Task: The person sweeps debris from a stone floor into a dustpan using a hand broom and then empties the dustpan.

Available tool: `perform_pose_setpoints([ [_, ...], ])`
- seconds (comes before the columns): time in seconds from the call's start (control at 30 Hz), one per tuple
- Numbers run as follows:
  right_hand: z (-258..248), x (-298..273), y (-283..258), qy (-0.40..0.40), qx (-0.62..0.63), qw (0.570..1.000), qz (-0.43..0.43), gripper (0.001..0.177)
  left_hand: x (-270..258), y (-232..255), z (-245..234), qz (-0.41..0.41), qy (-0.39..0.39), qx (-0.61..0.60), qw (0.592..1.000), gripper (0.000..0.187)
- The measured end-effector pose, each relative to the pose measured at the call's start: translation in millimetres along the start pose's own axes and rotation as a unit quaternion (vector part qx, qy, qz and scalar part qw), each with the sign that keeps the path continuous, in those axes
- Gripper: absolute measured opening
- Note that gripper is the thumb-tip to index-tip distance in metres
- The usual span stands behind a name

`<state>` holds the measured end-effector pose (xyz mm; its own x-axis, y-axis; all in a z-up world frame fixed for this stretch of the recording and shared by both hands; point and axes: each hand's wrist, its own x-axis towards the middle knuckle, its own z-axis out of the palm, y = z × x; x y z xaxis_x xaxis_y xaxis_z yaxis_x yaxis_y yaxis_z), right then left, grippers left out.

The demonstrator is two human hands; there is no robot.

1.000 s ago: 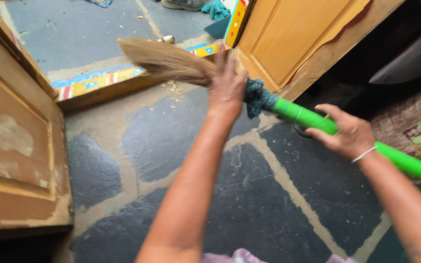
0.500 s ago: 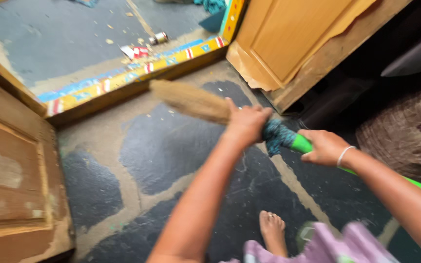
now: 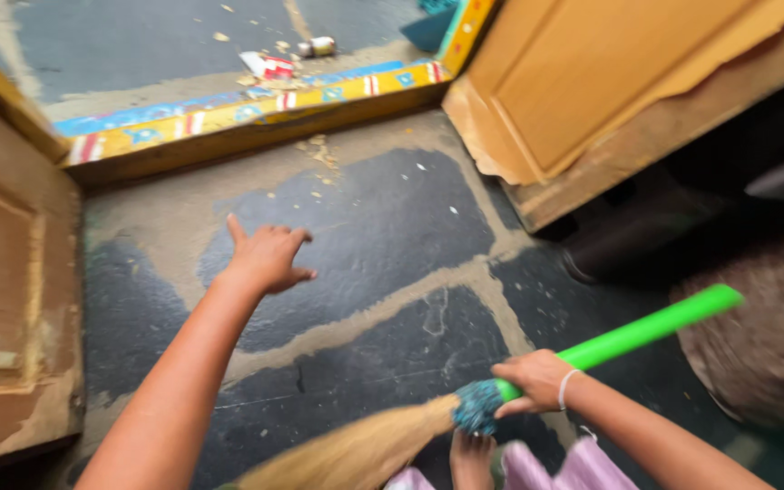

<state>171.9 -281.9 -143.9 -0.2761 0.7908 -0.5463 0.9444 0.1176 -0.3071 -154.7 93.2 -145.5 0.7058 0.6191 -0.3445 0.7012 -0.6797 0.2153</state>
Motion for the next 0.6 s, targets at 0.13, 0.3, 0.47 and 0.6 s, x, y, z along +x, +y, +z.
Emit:
perform_pose_setpoints([
  [0.13, -23.8, 10.2, 52.9, 0.036, -0.066, 0.981, 0.177, 0.065, -20.5, -36.4, 42.9, -0.049, -0.066, 0.028, 0.996, 0.069],
  [0.3, -62.3, 31.2, 60.7, 0.093, -0.105, 0.941, 0.308, 0.061, -56.5, -61.9, 110.9, -0.108, -0.07, 0.01, 0.992, 0.074],
  [0.47, -49.1, 55.6, 12.8, 0.159, 0.036, 0.972, 0.169, 0.055, -110.8, -44.5, 164.4, -0.174, -0.128, -0.009, 0.976, 0.102],
  [0.6, -40.6, 79.7, 3.2, -0.036, 0.009, 0.983, 0.179, 0.07, -136.6, -53.6, 164.9, -0.208, -0.216, 0.002, 0.954, 0.127],
])
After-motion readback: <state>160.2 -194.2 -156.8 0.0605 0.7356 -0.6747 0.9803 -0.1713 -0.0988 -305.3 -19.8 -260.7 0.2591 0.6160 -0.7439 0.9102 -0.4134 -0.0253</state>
